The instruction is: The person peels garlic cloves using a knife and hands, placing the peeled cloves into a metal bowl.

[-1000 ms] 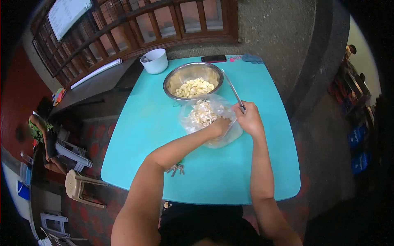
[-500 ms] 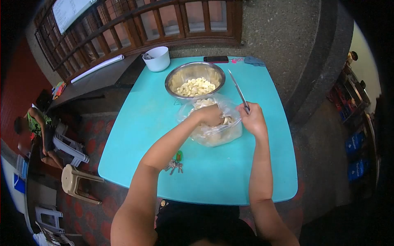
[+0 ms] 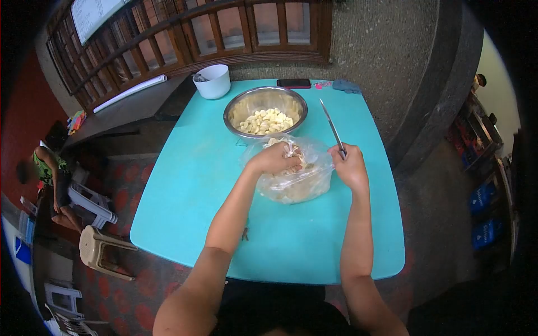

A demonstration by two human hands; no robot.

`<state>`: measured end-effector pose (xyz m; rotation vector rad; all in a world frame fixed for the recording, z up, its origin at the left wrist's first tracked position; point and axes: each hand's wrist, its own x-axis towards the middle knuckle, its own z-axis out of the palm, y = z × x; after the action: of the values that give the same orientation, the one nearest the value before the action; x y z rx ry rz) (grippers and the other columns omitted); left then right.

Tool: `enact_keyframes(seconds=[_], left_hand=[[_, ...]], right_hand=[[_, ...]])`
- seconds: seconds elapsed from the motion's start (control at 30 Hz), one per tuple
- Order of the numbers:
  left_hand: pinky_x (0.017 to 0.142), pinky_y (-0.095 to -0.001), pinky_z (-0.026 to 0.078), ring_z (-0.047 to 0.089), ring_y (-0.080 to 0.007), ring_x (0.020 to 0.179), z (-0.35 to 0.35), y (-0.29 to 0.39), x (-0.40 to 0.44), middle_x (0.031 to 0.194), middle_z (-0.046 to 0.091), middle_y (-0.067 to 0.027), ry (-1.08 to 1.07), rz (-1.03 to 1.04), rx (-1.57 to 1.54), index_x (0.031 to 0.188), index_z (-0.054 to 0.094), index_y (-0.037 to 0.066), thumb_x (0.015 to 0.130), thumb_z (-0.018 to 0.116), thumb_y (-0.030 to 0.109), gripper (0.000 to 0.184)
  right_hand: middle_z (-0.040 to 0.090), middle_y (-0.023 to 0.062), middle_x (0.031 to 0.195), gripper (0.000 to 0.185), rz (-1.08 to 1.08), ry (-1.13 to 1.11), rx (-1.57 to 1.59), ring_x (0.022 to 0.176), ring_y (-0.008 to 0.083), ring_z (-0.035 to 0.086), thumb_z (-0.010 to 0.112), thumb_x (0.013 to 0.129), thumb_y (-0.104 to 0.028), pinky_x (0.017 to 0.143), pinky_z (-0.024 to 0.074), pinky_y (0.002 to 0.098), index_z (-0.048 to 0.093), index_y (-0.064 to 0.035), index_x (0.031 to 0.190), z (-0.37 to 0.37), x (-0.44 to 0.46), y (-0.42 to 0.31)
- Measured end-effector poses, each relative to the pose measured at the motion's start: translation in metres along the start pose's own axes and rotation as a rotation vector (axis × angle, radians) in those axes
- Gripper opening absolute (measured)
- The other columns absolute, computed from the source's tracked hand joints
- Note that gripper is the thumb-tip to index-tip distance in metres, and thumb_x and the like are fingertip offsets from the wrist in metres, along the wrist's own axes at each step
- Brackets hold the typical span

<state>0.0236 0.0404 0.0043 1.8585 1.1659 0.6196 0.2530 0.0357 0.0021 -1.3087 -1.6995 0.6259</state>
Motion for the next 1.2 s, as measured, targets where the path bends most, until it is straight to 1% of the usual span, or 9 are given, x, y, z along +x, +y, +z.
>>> enact_keyframes(seconds=[0.07, 0.17, 0.37, 0.57, 0.67, 0.77, 0.97, 1.07, 1.2], left_hand=[[0.076, -0.0312, 0.049, 0.062, -0.0166, 0.083, 0.005, -0.003, 0.000, 0.089, 0.067, -0.0091, 0.070, 0.008, -0.106, 0.096, 0.064, 0.003, 0.077, 0.062, 0.013, 0.022], [0.077, -0.0333, 0.049, 0.064, -0.0221, 0.084, 0.012, 0.000, -0.002, 0.088, 0.068, -0.0133, 0.202, 0.060, 0.119, 0.100, 0.064, 0.004, 0.073, 0.063, 0.008, 0.027], [0.077, -0.0329, 0.048, 0.063, -0.0216, 0.084, 0.019, -0.003, -0.007, 0.088, 0.067, -0.0121, 0.279, 0.115, -0.035, 0.098, 0.064, 0.004, 0.073, 0.064, 0.008, 0.026], [0.071, -0.0285, 0.050, 0.063, -0.0140, 0.073, 0.009, 0.003, -0.010, 0.081, 0.066, -0.0083, 0.197, 0.083, -0.351, 0.097, 0.058, 0.000, 0.080, 0.062, 0.003, 0.017], [0.068, -0.0275, 0.050, 0.063, -0.0135, 0.072, 0.006, 0.002, -0.012, 0.079, 0.065, -0.0075, 0.166, 0.083, -0.496, 0.096, 0.058, 0.000, 0.082, 0.063, 0.004, 0.015], [0.064, -0.0258, 0.048, 0.061, -0.0109, 0.070, 0.001, -0.002, -0.014, 0.078, 0.066, -0.0068, 0.100, 0.133, -0.558, 0.095, 0.059, 0.000, 0.081, 0.062, 0.005, 0.015], [0.062, -0.0245, 0.046, 0.060, -0.0093, 0.068, 0.004, 0.006, -0.018, 0.078, 0.065, -0.0050, 0.095, 0.179, -0.643, 0.090, 0.060, -0.001, 0.083, 0.060, 0.007, 0.010], [0.065, -0.0268, 0.047, 0.061, -0.0154, 0.070, 0.007, 0.000, -0.011, 0.077, 0.066, -0.0084, 0.135, 0.164, -0.504, 0.088, 0.062, 0.002, 0.081, 0.061, 0.009, 0.010], [0.076, -0.0360, 0.049, 0.062, -0.0288, 0.085, 0.015, 0.000, -0.013, 0.095, 0.061, -0.0158, 0.386, 0.182, 0.021, 0.103, 0.058, 0.008, 0.075, 0.067, 0.016, 0.030]], right_hand=[[0.059, 0.0177, 0.060, 0.016, -0.010, -0.002, 0.016, 0.052, 0.0231, 0.058, 0.057, 0.083, -0.010, 0.052, 0.0435, 0.0360, 0.065, 0.0042, 0.082, 0.000, 0.000, -0.001], [0.059, 0.0177, 0.059, 0.017, -0.022, -0.002, 0.002, 0.052, 0.0225, 0.058, 0.057, 0.083, -0.010, 0.052, 0.0433, 0.0362, 0.064, 0.0048, 0.081, -0.001, -0.001, -0.005], [0.059, 0.0179, 0.063, 0.017, -0.012, 0.033, -0.125, 0.056, 0.0285, 0.058, 0.059, 0.082, -0.012, 0.057, 0.0453, 0.0396, 0.064, 0.0043, 0.081, 0.000, -0.002, -0.004], [0.063, 0.0143, 0.077, 0.021, -0.172, 0.223, -0.214, 0.075, 0.0301, 0.062, 0.070, 0.071, -0.010, 0.067, 0.0475, 0.0398, 0.064, 0.0006, 0.088, -0.001, -0.024, -0.064], [0.063, 0.0140, 0.078, 0.025, -0.187, -0.026, -0.102, 0.077, 0.0299, 0.062, 0.072, 0.069, -0.009, 0.068, 0.0480, 0.0385, 0.063, 0.0001, 0.090, 0.010, -0.028, -0.061], [0.064, 0.0143, 0.076, 0.020, -0.259, 0.043, -0.265, 0.070, 0.0303, 0.063, 0.072, 0.069, -0.008, 0.065, 0.0491, 0.0376, 0.064, 0.0009, 0.085, 0.027, -0.029, -0.061], [0.063, 0.0146, 0.070, 0.019, -0.134, -0.034, -0.087, 0.061, 0.0301, 0.061, 0.072, 0.069, -0.010, 0.059, 0.0473, 0.0359, 0.065, 0.0024, 0.081, 0.031, -0.023, -0.058], [0.062, 0.0145, 0.066, 0.019, -0.123, -0.028, -0.120, 0.058, 0.0295, 0.060, 0.071, 0.070, -0.009, 0.057, 0.0463, 0.0358, 0.065, 0.0027, 0.082, 0.028, -0.022, -0.056], [0.063, 0.0151, 0.069, 0.016, -0.093, 0.019, -0.170, 0.061, 0.0289, 0.061, 0.068, 0.071, -0.007, 0.060, 0.0470, 0.0364, 0.064, 0.0031, 0.083, 0.023, -0.023, -0.056]])
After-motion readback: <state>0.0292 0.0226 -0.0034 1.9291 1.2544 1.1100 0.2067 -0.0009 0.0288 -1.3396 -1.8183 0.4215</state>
